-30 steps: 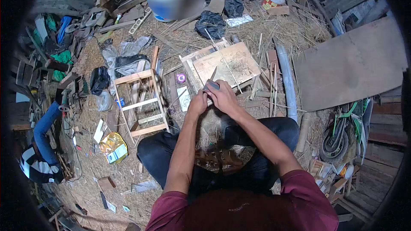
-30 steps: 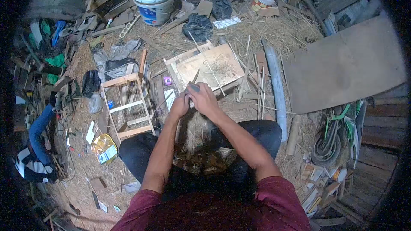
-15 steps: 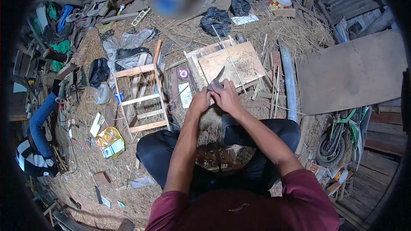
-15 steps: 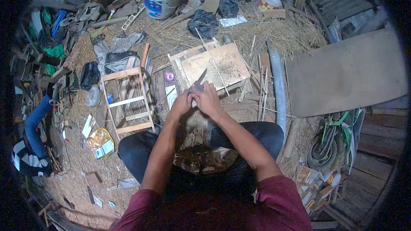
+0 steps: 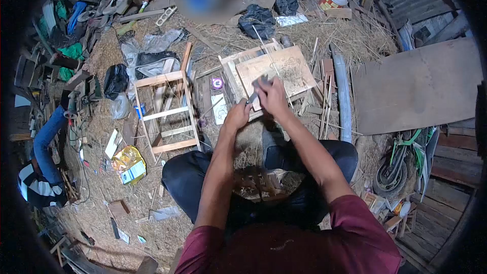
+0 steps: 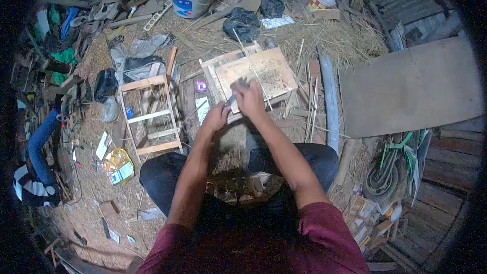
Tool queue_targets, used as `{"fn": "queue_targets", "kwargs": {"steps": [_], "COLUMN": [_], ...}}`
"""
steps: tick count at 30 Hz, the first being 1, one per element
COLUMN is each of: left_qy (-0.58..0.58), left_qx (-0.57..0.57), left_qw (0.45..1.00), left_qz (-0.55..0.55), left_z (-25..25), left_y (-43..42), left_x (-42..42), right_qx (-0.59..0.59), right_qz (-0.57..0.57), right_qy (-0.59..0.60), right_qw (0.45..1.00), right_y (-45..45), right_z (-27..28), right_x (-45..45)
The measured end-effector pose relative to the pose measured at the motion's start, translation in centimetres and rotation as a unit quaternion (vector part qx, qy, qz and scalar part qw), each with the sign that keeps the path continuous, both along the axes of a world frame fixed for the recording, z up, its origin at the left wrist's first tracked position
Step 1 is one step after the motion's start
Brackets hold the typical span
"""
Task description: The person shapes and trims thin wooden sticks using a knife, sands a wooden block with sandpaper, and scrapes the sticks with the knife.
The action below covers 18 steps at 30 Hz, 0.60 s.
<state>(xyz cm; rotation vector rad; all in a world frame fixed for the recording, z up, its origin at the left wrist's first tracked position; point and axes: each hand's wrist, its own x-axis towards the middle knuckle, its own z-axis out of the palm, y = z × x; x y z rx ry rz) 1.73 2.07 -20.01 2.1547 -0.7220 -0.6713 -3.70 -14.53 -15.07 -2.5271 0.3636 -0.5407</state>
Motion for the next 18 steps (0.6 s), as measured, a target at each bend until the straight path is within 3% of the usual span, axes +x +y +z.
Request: {"fn": "queue_targets", "kwargs": {"steps": [3,6,7,11,13,15,18], "left_qy": [0.017,0.004,-0.002,-0.013,-0.001,0.001,0.0], "left_qx": [0.003,-0.028,-0.026,-0.024,-0.023,-0.026,-0.01], "left_qw": [1.0,1.0,1.0,1.0,1.0,1.0,1.0], "left_qz": [-0.004,0.004,0.0,0.001,-0.004,-0.011,-0.013], "left_z": [0.0,-1.3,-1.0,-0.6,-0.6,-0.7,-0.3], "left_y": [-0.2,-0.1,-0.2,-0.2,-0.1,-0.1,0.0], "left_x": [0.2,0.4,0.4,0.4,0.4,0.6,1.0], "right_qx": [-0.023,-0.027,0.027,-0.014,0.04,-0.013,-0.003], "right_qz": [-0.048,0.045,0.032,-0.033,-0.065,-0.046,0.017], "right_qy": [0.039,0.029,0.049,0.061,0.077,0.035,0.075], "right_qw": [0.998,0.998,0.998,0.998,0.994,0.998,0.997], "right_y": [-0.2,3.1,3.9,0.1,-2.1,-1.8,0.9], "right_z": [0.9,0.6,1.0,0.1,0.7,-0.2,0.3], "right_x": [1.1,-1.9,-2.7,0.3,2.4,1.9,-0.9]}}
